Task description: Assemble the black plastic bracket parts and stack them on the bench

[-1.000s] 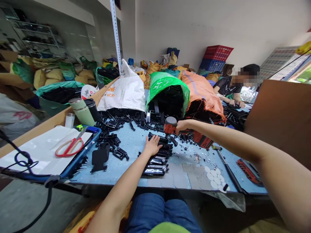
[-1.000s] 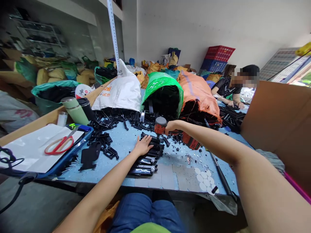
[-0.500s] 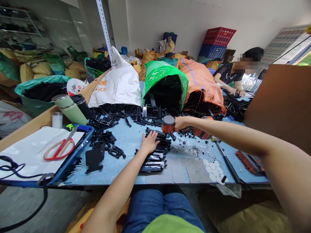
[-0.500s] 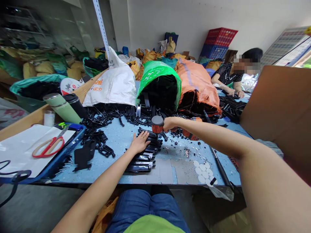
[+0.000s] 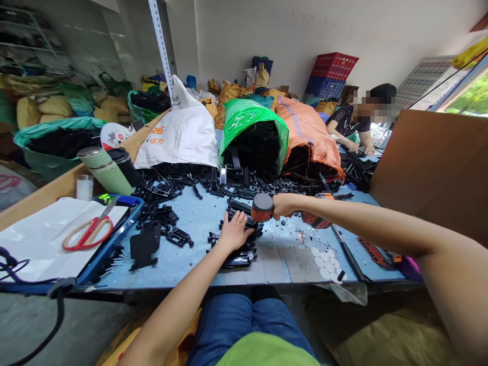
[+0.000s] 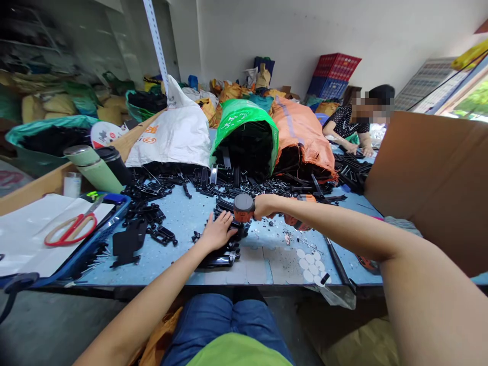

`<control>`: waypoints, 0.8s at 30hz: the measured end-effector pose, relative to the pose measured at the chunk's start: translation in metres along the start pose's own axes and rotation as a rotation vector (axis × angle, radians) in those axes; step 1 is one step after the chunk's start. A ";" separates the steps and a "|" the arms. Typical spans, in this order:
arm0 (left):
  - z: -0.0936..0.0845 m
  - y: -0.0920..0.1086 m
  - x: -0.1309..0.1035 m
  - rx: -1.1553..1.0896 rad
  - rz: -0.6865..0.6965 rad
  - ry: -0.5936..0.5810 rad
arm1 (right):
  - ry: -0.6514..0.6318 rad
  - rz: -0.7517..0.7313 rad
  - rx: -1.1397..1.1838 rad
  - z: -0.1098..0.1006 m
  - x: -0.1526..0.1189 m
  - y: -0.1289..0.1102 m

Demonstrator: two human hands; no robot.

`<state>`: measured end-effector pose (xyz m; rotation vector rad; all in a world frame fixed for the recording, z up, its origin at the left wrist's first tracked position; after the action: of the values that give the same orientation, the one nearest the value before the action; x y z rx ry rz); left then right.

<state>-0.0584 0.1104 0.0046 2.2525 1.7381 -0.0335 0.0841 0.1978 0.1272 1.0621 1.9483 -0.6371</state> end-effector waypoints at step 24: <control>0.041 0.023 -0.082 0.067 0.012 0.093 | 0.014 -0.077 -0.174 0.040 -0.023 -0.062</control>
<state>-0.0521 0.0183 -0.0133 2.3467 1.7956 0.0162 0.0549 0.1263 0.1282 0.8901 2.0244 -0.4926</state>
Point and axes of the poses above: each hand's wrist, its own x-axis towards the middle knuckle, its own z-axis out of the palm, y = z × x, the point moved 4 cm from there along x, towards the middle knuckle, and after that the axes turned 14 degrees about -y, right-handed, at the moved point
